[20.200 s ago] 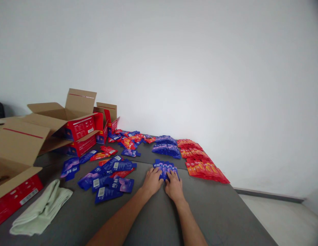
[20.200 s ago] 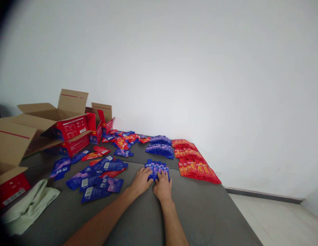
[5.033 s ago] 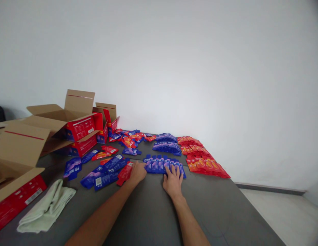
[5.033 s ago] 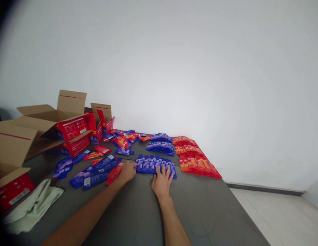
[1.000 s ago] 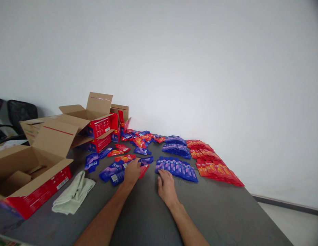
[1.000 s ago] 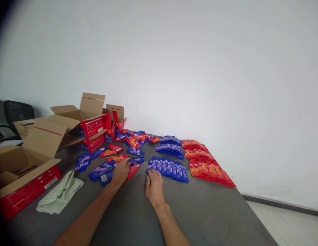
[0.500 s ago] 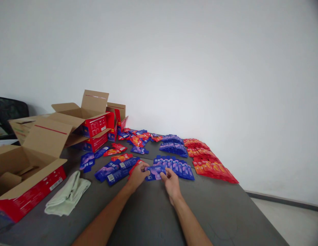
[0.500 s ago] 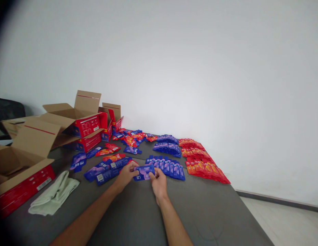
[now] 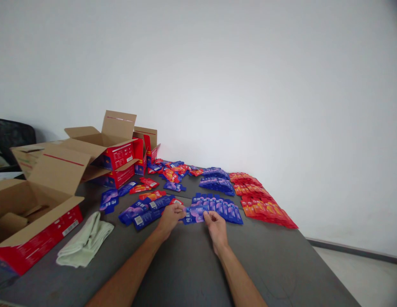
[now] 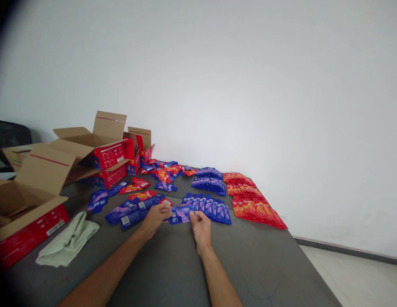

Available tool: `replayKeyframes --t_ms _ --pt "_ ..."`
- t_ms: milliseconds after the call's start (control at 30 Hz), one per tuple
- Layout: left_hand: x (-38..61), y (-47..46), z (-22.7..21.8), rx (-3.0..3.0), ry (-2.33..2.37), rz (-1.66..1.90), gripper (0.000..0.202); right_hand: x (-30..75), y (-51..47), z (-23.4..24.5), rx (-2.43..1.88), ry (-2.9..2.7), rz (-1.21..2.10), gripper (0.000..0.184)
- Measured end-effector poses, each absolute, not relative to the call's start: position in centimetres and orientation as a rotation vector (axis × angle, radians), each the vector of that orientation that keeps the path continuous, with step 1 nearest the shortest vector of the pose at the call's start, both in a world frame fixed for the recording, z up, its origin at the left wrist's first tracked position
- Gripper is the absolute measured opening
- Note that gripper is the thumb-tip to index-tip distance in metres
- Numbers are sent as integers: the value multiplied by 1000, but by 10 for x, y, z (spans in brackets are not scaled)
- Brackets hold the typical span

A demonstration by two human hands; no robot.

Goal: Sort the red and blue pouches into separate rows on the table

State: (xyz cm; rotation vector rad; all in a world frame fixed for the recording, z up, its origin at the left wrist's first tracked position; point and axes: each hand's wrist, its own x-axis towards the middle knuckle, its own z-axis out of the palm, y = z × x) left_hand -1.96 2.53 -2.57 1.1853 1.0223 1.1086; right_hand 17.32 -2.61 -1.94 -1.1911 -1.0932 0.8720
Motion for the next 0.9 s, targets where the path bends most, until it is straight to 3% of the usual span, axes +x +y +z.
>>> replayKeyframes --t_ms 900 --pt "-21 25 -22 1240 1077 1175 30 178 -26 -19 -1401 -1256 798 41"
